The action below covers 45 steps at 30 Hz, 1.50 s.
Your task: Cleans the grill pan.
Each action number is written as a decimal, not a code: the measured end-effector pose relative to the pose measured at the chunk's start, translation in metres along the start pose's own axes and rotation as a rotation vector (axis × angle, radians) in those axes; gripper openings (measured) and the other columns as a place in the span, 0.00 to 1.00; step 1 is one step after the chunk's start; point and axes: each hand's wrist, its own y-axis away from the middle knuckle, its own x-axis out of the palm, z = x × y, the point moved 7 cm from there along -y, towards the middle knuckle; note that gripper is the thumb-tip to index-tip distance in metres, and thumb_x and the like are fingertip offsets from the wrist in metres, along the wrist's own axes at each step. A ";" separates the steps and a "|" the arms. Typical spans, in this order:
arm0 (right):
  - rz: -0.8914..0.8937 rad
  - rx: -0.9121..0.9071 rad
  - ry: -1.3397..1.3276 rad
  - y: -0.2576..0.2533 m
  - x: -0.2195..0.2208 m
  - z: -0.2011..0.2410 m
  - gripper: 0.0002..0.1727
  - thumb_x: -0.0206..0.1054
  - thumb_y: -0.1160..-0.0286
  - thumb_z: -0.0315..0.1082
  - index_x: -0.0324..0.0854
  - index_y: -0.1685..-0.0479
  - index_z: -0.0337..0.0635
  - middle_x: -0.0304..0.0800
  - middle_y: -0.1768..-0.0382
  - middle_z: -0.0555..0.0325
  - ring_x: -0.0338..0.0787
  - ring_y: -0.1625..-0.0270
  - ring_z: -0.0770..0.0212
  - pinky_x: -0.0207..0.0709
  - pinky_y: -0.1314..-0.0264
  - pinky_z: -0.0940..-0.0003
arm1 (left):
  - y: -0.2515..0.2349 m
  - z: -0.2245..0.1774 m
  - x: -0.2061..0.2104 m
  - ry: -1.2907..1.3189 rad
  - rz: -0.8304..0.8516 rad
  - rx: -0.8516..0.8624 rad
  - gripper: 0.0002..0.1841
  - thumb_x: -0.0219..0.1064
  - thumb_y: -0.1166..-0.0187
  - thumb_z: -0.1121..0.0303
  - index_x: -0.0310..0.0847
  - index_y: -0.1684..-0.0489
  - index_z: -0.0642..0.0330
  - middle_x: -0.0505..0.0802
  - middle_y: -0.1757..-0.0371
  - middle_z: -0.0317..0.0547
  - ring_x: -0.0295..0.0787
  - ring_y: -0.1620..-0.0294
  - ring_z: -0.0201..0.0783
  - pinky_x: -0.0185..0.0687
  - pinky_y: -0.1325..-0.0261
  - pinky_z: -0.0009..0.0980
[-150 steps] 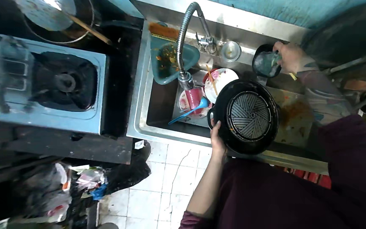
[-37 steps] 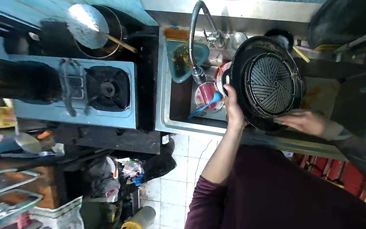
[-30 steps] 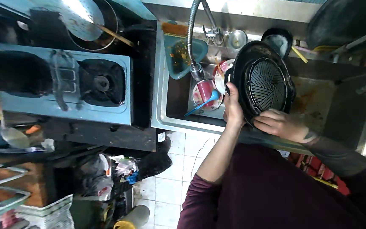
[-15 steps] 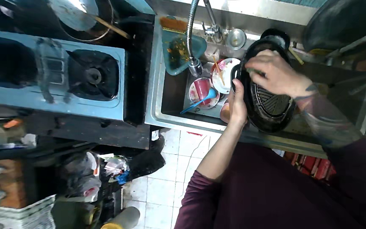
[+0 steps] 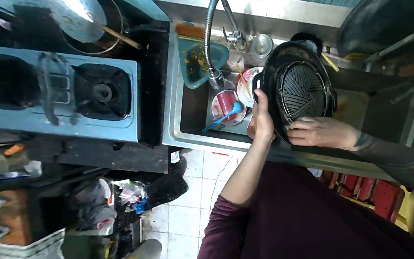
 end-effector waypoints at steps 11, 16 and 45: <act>-0.272 0.864 -0.333 -0.008 -0.034 -0.188 0.17 0.68 0.20 0.48 0.93 0.47 0.49 0.93 0.43 0.49 0.83 0.29 0.44 0.66 0.21 0.36 | 0.020 0.013 0.010 -0.073 0.068 0.044 0.41 0.39 0.14 0.31 0.65 0.17 0.57 0.87 0.29 0.49 0.84 0.27 0.40 0.81 0.23 0.47; -0.331 1.064 -0.698 0.075 0.007 -0.237 0.15 0.68 0.17 0.41 0.90 0.41 0.43 0.94 0.44 0.51 0.92 0.40 0.59 0.82 0.29 0.56 | 0.015 0.000 0.002 0.023 0.065 0.068 0.40 0.33 0.12 0.33 0.61 0.14 0.56 0.85 0.26 0.49 0.82 0.25 0.43 0.78 0.21 0.50; -0.079 0.905 -0.159 0.140 0.070 -0.130 0.13 0.63 0.17 0.41 0.93 0.48 0.51 0.92 0.41 0.55 0.83 0.31 0.44 0.70 0.26 0.38 | 0.024 -0.003 0.030 0.166 0.076 0.176 0.36 0.26 0.09 0.38 0.61 0.15 0.47 0.81 0.22 0.39 0.76 0.19 0.37 0.75 0.18 0.47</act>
